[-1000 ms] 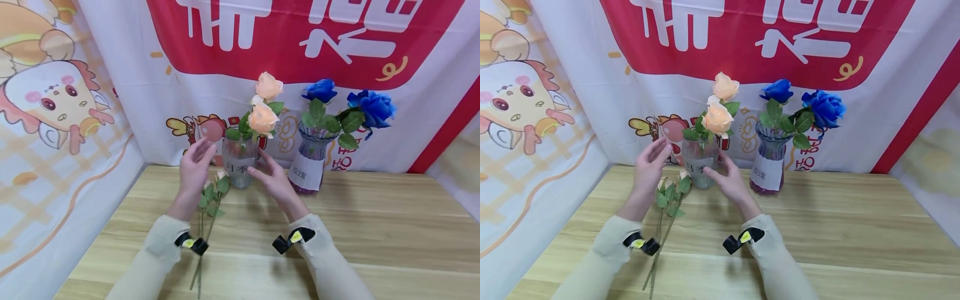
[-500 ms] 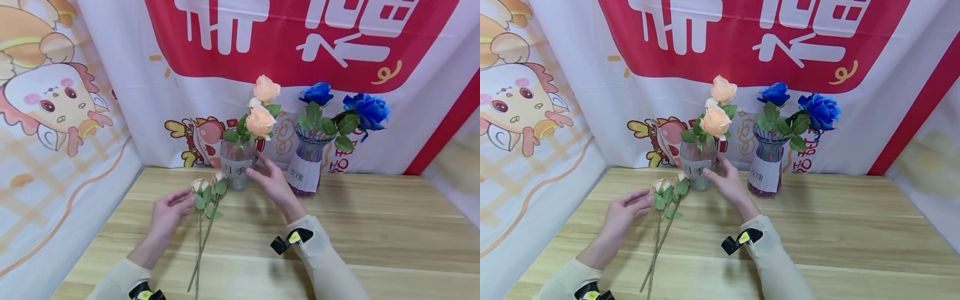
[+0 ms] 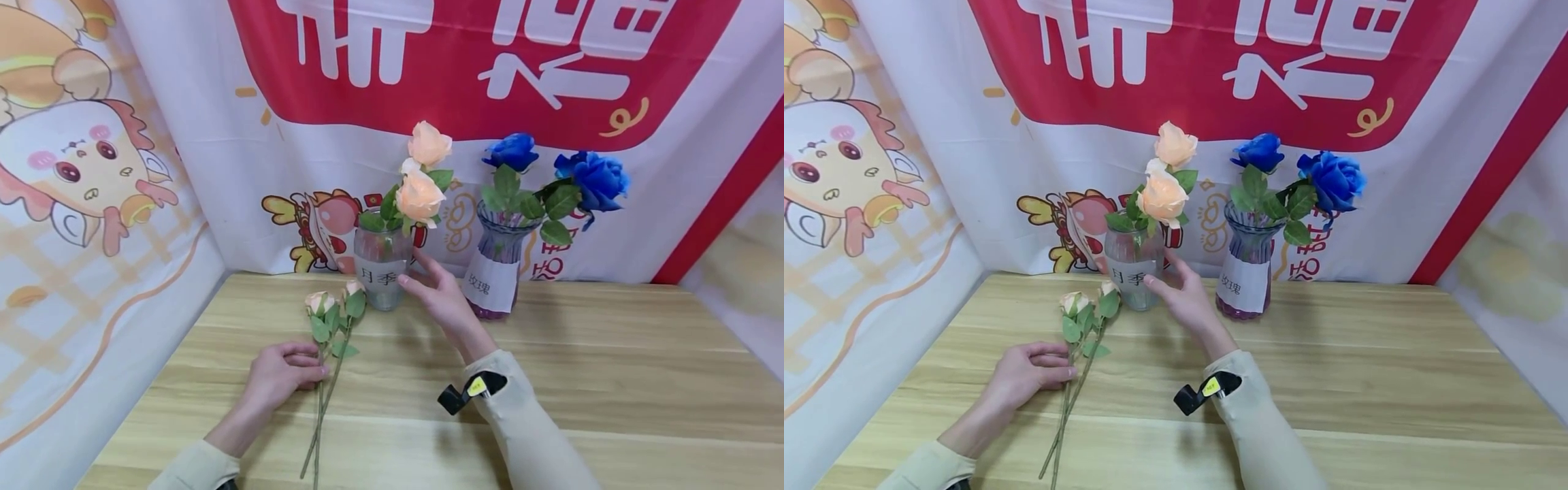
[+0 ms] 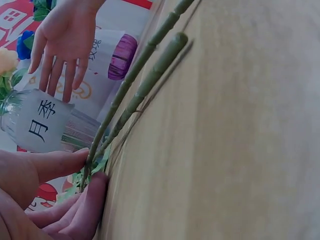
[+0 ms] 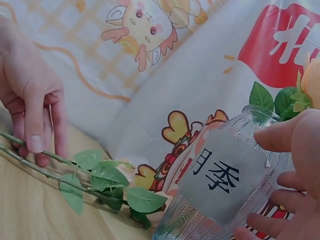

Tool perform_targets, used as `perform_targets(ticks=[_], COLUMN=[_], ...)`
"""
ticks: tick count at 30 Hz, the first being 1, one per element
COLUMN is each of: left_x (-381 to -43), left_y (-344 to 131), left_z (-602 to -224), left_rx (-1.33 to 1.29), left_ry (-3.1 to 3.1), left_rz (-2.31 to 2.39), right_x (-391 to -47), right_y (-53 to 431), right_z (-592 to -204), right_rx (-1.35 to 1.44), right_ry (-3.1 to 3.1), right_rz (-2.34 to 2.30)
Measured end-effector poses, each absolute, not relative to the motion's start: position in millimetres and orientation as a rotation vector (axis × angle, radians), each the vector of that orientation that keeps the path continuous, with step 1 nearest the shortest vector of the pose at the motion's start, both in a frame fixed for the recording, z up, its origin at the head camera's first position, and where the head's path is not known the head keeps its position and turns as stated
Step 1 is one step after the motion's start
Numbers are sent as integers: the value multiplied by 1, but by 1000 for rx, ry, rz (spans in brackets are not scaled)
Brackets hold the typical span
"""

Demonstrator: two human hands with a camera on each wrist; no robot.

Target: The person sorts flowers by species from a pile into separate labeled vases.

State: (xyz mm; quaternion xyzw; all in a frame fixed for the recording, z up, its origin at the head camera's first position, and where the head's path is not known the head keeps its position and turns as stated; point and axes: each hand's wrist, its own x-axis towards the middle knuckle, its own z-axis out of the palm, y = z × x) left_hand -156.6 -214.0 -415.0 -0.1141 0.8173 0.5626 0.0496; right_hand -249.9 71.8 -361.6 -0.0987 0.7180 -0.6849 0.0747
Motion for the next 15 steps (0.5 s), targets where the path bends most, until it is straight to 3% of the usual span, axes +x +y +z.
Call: perform_targets(ticks=[15], left_x=[-157], left_y=[-217], left_z=[-397], left_rx=[-394], left_ry=[2077], left_rz=[2117], right_x=[-249], right_y=[74], right_z=[-361], right_rx=[-314], right_ry=[2149], right_rz=[-2055])
